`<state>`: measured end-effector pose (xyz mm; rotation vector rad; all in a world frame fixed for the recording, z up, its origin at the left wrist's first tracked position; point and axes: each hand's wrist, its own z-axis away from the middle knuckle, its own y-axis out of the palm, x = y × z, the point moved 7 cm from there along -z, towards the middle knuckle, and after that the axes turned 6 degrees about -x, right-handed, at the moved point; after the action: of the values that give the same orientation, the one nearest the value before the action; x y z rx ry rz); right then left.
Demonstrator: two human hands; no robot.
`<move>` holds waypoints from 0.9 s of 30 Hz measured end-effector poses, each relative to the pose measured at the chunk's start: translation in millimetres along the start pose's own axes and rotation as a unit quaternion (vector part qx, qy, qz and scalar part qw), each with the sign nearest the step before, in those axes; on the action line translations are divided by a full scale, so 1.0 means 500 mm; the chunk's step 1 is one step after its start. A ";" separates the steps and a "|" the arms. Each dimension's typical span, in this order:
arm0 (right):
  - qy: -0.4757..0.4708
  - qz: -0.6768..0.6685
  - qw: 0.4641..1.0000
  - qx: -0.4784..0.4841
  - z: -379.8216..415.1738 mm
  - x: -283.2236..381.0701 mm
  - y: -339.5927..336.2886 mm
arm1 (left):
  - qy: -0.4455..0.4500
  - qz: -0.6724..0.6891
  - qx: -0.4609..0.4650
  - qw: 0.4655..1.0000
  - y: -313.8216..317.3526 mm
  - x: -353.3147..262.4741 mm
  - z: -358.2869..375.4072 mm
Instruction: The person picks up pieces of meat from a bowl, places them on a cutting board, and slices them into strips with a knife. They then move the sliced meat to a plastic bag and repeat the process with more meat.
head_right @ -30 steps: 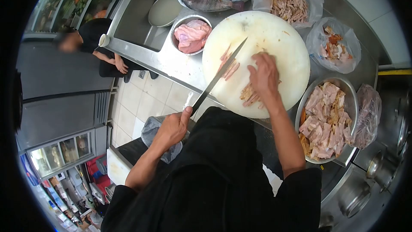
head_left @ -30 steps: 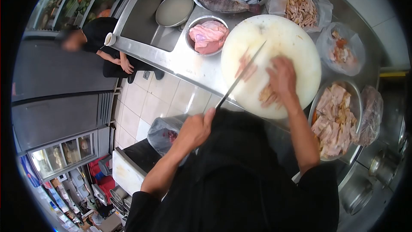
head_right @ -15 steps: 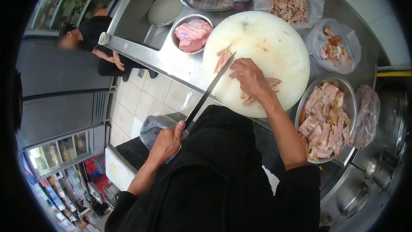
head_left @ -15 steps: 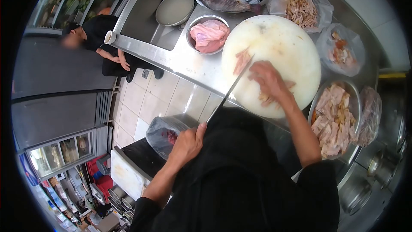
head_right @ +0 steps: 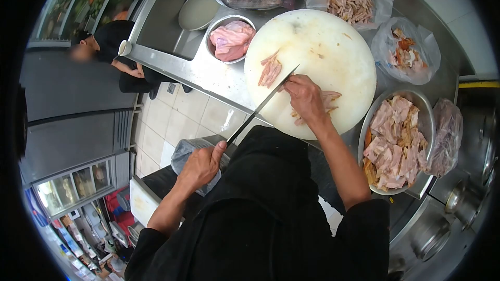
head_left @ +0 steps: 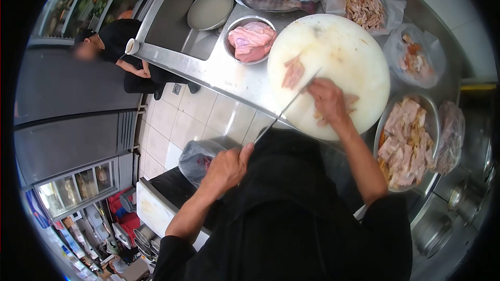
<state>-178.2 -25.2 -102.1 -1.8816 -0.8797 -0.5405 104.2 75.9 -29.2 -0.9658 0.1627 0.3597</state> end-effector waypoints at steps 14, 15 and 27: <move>0.220 -0.118 0.948 0.195 -0.038 -0.075 -0.045 | 0.036 0.037 0.000 0.999 -0.001 -0.089 -0.092; 0.232 -0.090 0.938 0.240 -0.040 -0.085 -0.057 | 0.037 0.040 0.001 0.998 -0.005 -0.088 -0.084; 0.157 -0.028 0.914 0.373 -0.032 -0.078 -0.051 | 0.007 0.060 -0.015 0.998 0.019 -0.022 -0.038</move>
<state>-222.9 -45.5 -107.0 -1.0428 -0.7766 -0.4385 90.7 62.7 -44.0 -0.9909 0.2303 0.4670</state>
